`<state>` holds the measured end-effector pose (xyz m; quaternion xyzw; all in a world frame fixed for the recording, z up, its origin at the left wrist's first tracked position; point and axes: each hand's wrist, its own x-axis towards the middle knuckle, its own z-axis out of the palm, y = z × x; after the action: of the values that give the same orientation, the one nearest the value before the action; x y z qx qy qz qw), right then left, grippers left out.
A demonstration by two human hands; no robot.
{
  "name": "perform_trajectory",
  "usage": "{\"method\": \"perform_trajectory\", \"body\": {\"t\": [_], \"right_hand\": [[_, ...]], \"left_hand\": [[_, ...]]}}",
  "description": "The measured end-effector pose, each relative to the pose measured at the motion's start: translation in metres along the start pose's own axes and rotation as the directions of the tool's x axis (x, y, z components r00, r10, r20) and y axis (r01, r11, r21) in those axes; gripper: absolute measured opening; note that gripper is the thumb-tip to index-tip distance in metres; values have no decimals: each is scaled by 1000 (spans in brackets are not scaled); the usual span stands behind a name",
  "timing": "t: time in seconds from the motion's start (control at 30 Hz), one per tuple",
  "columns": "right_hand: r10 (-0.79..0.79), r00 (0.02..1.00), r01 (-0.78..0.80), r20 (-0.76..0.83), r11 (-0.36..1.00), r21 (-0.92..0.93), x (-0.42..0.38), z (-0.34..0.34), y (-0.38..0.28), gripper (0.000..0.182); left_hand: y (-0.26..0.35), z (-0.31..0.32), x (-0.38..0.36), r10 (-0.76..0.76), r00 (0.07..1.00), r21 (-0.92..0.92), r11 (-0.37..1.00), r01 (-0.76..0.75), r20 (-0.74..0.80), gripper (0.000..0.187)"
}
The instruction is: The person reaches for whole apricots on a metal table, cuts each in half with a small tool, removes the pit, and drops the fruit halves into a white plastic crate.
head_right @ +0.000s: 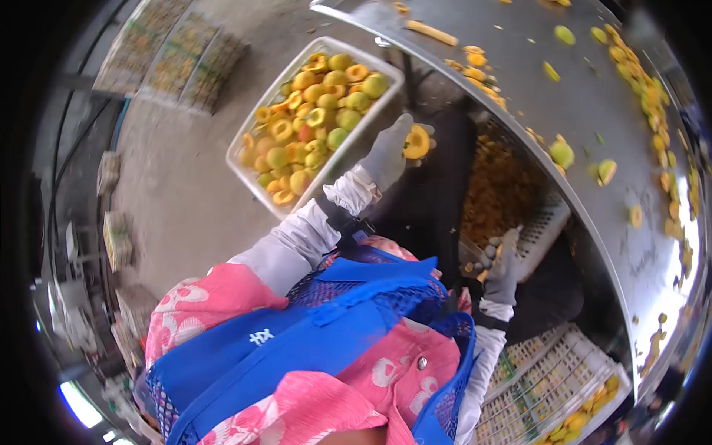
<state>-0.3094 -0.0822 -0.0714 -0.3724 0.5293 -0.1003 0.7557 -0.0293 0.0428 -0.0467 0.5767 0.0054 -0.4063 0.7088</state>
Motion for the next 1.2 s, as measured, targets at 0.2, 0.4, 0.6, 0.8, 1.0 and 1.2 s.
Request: {"method": "perform_trajectory", "body": {"t": [0.2, 0.4, 0.6, 0.8, 1.0, 1.2], "right_hand": [[83, 995, -85, -54, 995, -51, -9, 23, 8, 50], [62, 997, -67, -44, 990, -123, -14, 29, 16, 48], [42, 991, -46, 129, 998, 30, 2, 13, 29, 45], [43, 992, -26, -122, 990, 138, -24, 30, 11, 47], [-39, 992, 83, -117, 915, 394, -22, 2, 19, 44], [-212, 964, 258, -162, 893, 367, -41, -13, 9, 42]], "left_hand": [[-4, -236, 26, 385, 637, 512, 859, 17, -668, 43], [20, -360, -18, 886, 215, 821, 257, 510, -411, 42], [24, -373, -22, 383, 674, 736, 22, 677, -632, 58], [37, -327, -2, 637, 653, 857, 24, 515, -411, 43], [77, -109, 41, 690, 649, 896, 2, -443, 319, 29], [39, 148, 45, 419, 604, 590, 181, -787, 678, 31]]}}
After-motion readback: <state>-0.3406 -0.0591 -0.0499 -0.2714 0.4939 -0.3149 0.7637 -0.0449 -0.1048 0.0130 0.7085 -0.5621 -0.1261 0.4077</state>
